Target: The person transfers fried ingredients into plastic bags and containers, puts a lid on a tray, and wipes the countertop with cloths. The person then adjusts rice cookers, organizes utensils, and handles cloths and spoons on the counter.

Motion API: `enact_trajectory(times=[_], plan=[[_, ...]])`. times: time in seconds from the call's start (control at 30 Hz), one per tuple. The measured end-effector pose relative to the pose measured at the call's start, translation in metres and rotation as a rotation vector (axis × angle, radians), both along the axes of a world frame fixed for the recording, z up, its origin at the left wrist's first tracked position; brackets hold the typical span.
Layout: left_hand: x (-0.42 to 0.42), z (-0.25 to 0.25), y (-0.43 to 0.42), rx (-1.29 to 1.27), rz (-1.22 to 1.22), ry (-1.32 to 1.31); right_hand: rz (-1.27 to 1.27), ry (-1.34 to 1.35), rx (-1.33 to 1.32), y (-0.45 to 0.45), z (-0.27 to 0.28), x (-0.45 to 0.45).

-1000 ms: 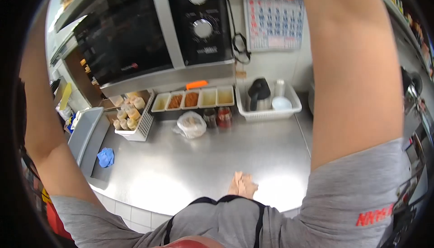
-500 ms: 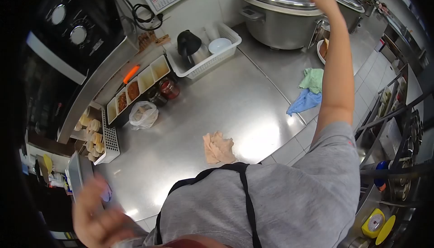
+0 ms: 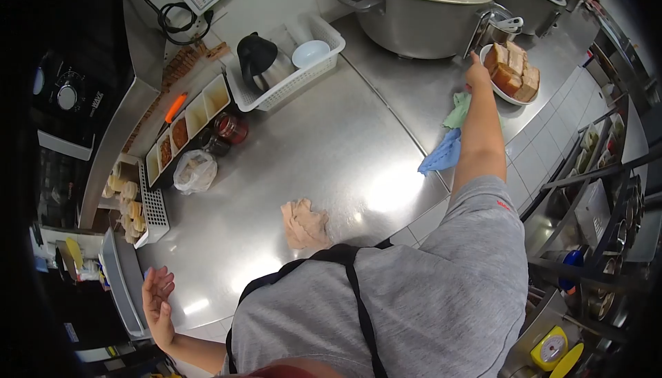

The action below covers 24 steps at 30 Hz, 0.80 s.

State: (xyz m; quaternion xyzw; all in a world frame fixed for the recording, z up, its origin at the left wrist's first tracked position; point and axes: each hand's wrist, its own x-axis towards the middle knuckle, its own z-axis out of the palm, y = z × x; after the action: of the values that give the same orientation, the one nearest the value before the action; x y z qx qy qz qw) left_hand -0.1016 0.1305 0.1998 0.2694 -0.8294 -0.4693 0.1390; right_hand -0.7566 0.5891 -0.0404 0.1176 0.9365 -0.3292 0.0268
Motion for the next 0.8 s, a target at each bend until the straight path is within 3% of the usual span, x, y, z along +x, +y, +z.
enact_trajectory(times=[0.2,0.3,0.37,0.43,0.5,0.57,0.8], plan=[[-0.022,0.001,0.008,-0.024,0.015,0.04,0.084,0.057,0.122,0.009,-0.007,0.002],[-0.029,-0.001,0.01,-0.011,-0.012,0.026,-0.013,0.578,0.243,-0.018,-0.017,0.009],[-0.033,-0.003,0.009,-0.002,-0.046,0.025,0.097,0.701,-0.05,-0.086,0.004,0.038],[-0.043,-0.001,0.012,-0.012,-0.049,0.025,0.311,0.375,-0.582,-0.155,0.045,0.064],[-0.05,0.003,0.017,-0.042,-0.085,0.026,0.368,0.257,-1.008,-0.197,0.068,0.053],[-0.045,0.004,0.021,-0.035,-0.1,0.02,0.408,0.139,-1.239,-0.223,0.09,0.041],[-0.017,-0.008,0.023,-0.013,0.018,-0.001,0.3,0.253,-1.285,-0.254,0.086,0.018]])
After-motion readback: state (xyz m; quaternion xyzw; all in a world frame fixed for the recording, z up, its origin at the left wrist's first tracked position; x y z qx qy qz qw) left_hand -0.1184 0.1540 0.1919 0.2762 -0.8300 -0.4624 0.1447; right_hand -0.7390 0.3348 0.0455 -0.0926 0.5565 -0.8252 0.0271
